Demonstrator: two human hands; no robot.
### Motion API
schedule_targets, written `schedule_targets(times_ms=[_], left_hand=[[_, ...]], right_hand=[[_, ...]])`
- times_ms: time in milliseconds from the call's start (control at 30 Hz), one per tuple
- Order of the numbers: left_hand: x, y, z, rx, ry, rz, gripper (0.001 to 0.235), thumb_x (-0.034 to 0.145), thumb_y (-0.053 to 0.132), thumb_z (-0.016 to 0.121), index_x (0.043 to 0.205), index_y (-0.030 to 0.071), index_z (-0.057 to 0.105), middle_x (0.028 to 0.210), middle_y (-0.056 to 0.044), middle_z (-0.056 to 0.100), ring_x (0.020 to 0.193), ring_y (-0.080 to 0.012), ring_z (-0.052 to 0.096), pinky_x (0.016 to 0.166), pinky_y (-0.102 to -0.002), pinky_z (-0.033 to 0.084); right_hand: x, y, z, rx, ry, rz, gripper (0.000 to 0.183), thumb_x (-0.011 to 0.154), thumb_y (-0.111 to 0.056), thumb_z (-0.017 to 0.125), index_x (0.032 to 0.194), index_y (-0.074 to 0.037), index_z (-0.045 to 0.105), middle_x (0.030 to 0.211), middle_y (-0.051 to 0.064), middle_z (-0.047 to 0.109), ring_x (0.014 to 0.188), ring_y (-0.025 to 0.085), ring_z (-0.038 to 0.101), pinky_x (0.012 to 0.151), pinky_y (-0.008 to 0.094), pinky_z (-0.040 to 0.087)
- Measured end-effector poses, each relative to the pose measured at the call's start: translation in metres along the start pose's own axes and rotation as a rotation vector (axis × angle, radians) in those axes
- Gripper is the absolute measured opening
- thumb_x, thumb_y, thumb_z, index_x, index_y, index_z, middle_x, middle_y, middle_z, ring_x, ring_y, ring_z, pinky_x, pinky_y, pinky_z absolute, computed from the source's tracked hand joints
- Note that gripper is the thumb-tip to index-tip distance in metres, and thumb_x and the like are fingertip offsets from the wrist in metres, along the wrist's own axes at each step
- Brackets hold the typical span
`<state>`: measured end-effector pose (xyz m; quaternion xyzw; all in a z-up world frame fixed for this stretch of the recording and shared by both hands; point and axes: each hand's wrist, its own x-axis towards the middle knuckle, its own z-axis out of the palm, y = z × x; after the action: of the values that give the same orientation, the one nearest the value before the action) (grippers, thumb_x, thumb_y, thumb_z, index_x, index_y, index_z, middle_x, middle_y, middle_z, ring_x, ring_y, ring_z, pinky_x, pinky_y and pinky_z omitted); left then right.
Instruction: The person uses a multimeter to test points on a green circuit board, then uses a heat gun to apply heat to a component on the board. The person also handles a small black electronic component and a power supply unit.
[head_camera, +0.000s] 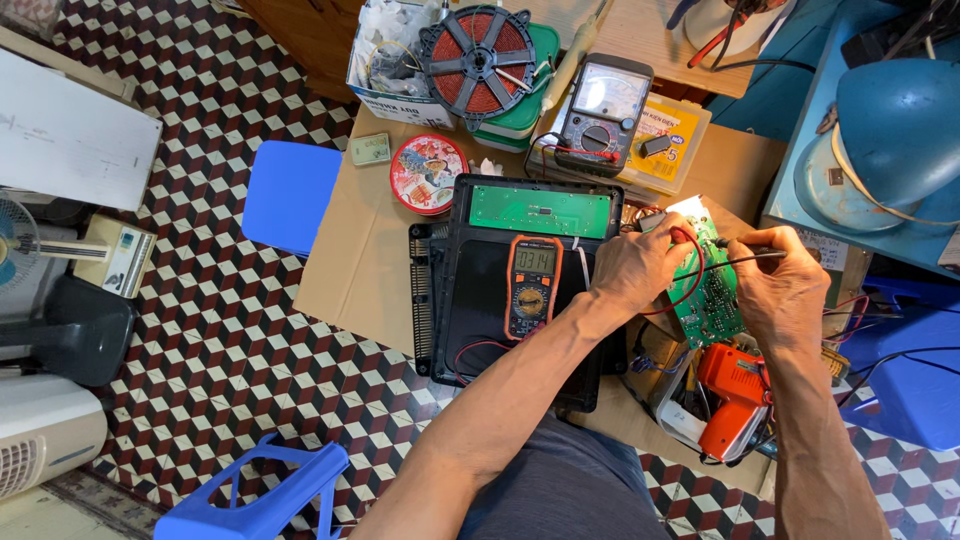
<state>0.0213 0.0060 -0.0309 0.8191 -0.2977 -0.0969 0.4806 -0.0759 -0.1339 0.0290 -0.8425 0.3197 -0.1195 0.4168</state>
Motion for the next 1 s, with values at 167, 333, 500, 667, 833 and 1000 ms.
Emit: schedule_targets(times_ms=[167, 333, 500, 667, 833, 1000], left_hand=[[0.001, 0.0, -0.001, 0.02, -0.007, -0.01, 0.017, 0.098, 0.031, 0.065, 0.112, 0.023, 0.06, 0.071, -0.01, 0.072, 0.065, -0.0328, 0.073, 0.054, -0.046, 0.055], [0.003, 0.002, -0.002, 0.008, -0.097, -0.07, 0.018, 0.1, 0.033, 0.061, 0.114, 0.023, 0.057, 0.069, -0.008, 0.072, 0.061, -0.0297, 0.074, 0.053, -0.043, 0.057], [0.003, 0.005, -0.003, 0.072, 0.004, -0.022, 0.013, 0.098, 0.031, 0.066, 0.108, 0.024, 0.063, 0.076, -0.012, 0.074, 0.071, -0.0354, 0.074, 0.059, -0.049, 0.057], [0.005, 0.002, -0.008, 0.08, -0.062, -0.079, 0.018, 0.093, 0.032, 0.069, 0.108, 0.024, 0.063, 0.075, -0.013, 0.074, 0.071, -0.0372, 0.073, 0.06, -0.05, 0.056], [0.002, 0.01, -0.012, 0.034, -0.081, -0.069, 0.012, 0.097, 0.028, 0.065, 0.108, 0.023, 0.062, 0.079, -0.011, 0.075, 0.074, -0.0362, 0.074, 0.061, -0.048, 0.056], [-0.003, 0.02, -0.022, 0.044, -0.059, -0.046, 0.013, 0.099, 0.031, 0.067, 0.106, 0.021, 0.063, 0.082, -0.011, 0.076, 0.078, -0.0364, 0.074, 0.062, -0.047, 0.057]], right_hand=[[0.0, 0.001, 0.0, -0.004, 0.006, -0.006, 0.017, 0.102, -0.018, 0.074, 0.109, -0.003, 0.071, 0.089, 0.009, 0.073, 0.079, 0.01, 0.063, 0.069, 0.028, 0.05], [-0.001, -0.002, -0.002, 0.001, -0.002, -0.002, 0.017, 0.102, -0.018, 0.074, 0.109, -0.003, 0.071, 0.09, 0.008, 0.074, 0.079, 0.01, 0.064, 0.068, 0.028, 0.051], [0.001, -0.009, -0.001, -0.013, 0.029, -0.011, 0.018, 0.1, -0.018, 0.075, 0.108, -0.002, 0.071, 0.088, 0.009, 0.074, 0.077, 0.01, 0.066, 0.067, 0.029, 0.052], [-0.003, -0.011, -0.01, 0.104, 0.016, 0.048, 0.016, 0.099, -0.017, 0.074, 0.107, -0.002, 0.072, 0.087, 0.009, 0.074, 0.078, 0.01, 0.064, 0.067, 0.027, 0.052], [-0.049, -0.006, -0.027, 0.21, 0.212, 0.006, 0.016, 0.105, -0.012, 0.069, 0.118, -0.002, 0.07, 0.1, 0.011, 0.073, 0.087, 0.012, 0.065, 0.076, 0.027, 0.053], [-0.112, 0.002, -0.02, 0.089, 0.394, -0.112, 0.019, 0.106, -0.009, 0.066, 0.122, 0.0, 0.067, 0.119, 0.012, 0.072, 0.108, 0.016, 0.07, 0.095, 0.029, 0.056]])
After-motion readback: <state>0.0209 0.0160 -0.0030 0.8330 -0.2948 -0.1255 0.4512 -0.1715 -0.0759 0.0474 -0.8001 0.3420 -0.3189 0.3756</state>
